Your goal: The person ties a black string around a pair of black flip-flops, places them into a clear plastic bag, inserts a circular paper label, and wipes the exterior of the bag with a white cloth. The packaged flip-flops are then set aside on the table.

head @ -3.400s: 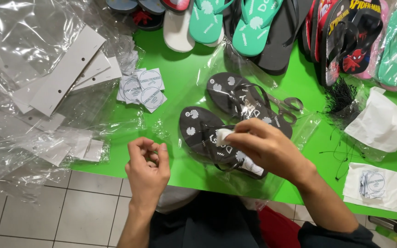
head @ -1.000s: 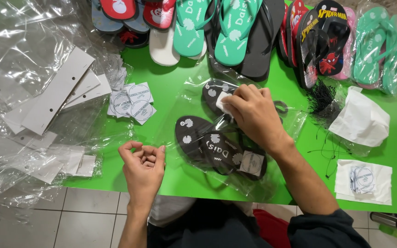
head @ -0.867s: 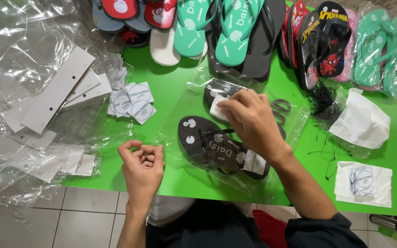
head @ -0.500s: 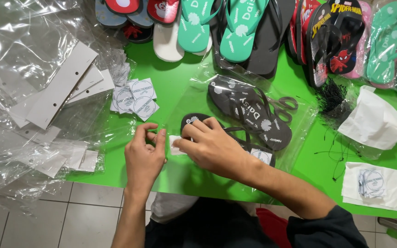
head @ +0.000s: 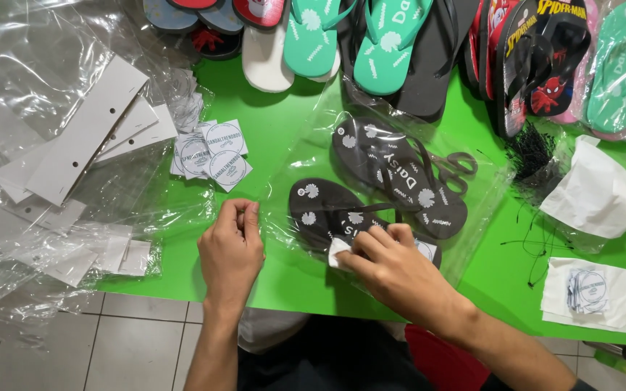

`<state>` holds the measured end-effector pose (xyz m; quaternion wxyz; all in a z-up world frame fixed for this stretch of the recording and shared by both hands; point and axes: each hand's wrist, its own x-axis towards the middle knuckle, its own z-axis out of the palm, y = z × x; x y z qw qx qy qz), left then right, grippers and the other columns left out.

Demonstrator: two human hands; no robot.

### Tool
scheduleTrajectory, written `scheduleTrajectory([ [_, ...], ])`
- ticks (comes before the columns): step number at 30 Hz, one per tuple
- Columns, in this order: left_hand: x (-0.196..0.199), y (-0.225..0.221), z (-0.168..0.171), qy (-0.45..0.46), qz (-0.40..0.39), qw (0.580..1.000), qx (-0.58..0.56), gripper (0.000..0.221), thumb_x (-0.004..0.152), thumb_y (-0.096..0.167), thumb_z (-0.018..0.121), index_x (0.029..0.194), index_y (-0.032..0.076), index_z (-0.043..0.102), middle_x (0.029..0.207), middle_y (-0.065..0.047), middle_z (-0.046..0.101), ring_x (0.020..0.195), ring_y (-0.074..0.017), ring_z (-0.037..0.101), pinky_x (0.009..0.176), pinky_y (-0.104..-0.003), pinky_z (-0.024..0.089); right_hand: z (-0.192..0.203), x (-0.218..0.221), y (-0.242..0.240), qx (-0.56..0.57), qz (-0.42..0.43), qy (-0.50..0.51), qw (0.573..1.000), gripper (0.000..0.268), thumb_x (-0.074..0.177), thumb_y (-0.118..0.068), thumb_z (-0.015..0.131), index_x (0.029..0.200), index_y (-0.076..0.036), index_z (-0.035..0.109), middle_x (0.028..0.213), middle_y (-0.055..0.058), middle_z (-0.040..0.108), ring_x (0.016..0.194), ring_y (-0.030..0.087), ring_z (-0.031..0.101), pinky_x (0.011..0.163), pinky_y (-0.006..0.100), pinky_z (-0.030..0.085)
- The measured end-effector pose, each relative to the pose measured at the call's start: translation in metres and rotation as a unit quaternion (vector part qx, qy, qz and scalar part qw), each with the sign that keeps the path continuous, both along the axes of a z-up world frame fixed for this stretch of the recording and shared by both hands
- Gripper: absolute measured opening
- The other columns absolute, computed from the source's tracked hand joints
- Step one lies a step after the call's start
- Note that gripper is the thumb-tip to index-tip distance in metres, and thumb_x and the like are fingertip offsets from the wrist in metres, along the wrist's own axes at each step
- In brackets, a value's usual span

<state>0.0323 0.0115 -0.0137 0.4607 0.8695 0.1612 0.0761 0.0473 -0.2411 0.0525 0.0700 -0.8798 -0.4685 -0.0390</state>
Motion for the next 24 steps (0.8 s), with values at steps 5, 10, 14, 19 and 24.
scheduleTrajectory([
  [5, 0.001, 0.002, 0.001, -0.006, -0.003, 1.0, -0.005, 0.023, 0.107, 0.023, 0.057, 0.095, 0.008, 0.068, 0.049, -0.005, 0.058, 0.042, -0.0242, 0.067, 0.058, -0.04, 0.055, 0.019, -0.016, -0.022, -0.035, -0.037, 0.043, 0.998, 0.014, 0.085, -0.009, 0.069, 0.096, -0.018, 0.069, 0.084, 0.0, 0.055, 0.079, 0.021, 0.054, 0.077, 0.041, 0.037],
  [10, -0.001, 0.0, 0.0, 0.021, -0.008, 1.0, 0.012, 0.02, 0.107, 0.025, 0.057, 0.096, 0.01, 0.066, 0.054, 0.0, 0.059, 0.046, -0.0202, 0.061, 0.055, -0.039, 0.049, 0.058, 0.009, -0.006, 0.024, -0.075, 0.075, 0.994, 0.008, 0.094, -0.013, 0.066, 0.097, -0.019, 0.07, 0.084, 0.0, 0.056, 0.077, 0.02, 0.053, 0.08, 0.039, 0.034],
  [14, -0.001, 0.0, 0.001, 0.064, -0.016, 0.997, 0.04, 0.02, 0.107, 0.031, 0.054, 0.099, 0.015, 0.063, 0.059, 0.005, 0.059, 0.05, -0.016, 0.06, 0.052, -0.037, 0.046, 0.052, 0.039, 0.028, 0.116, -0.045, 0.05, 0.991, 0.012, 0.103, -0.009, 0.061, 0.111, -0.015, 0.067, 0.091, 0.004, 0.053, 0.079, 0.023, 0.05, 0.08, 0.04, 0.029],
  [19, -0.001, -0.001, 0.003, 0.06, -0.009, 0.997, 0.043, 0.021, 0.107, 0.031, 0.053, 0.098, 0.015, 0.062, 0.057, 0.005, 0.059, 0.049, -0.0182, 0.063, 0.052, -0.038, 0.047, 0.007, 0.044, 0.05, 0.059, -0.043, 0.03, 0.997, 0.005, 0.097, -0.018, 0.068, 0.102, -0.019, 0.065, 0.092, 0.002, 0.053, 0.082, 0.023, 0.05, 0.083, 0.042, 0.031],
  [24, -0.002, -0.001, -0.005, 0.061, -0.004, 0.997, 0.056, 0.021, 0.106, 0.032, 0.056, 0.097, 0.015, 0.062, 0.062, 0.004, 0.059, 0.052, -0.0206, 0.057, 0.052, -0.041, 0.044, 0.0, 0.024, 0.033, 0.006, -0.037, 0.059, 0.998, 0.018, 0.096, -0.007, 0.059, 0.104, -0.019, 0.07, 0.091, 0.002, 0.052, 0.089, 0.023, 0.051, 0.082, 0.046, 0.029],
])
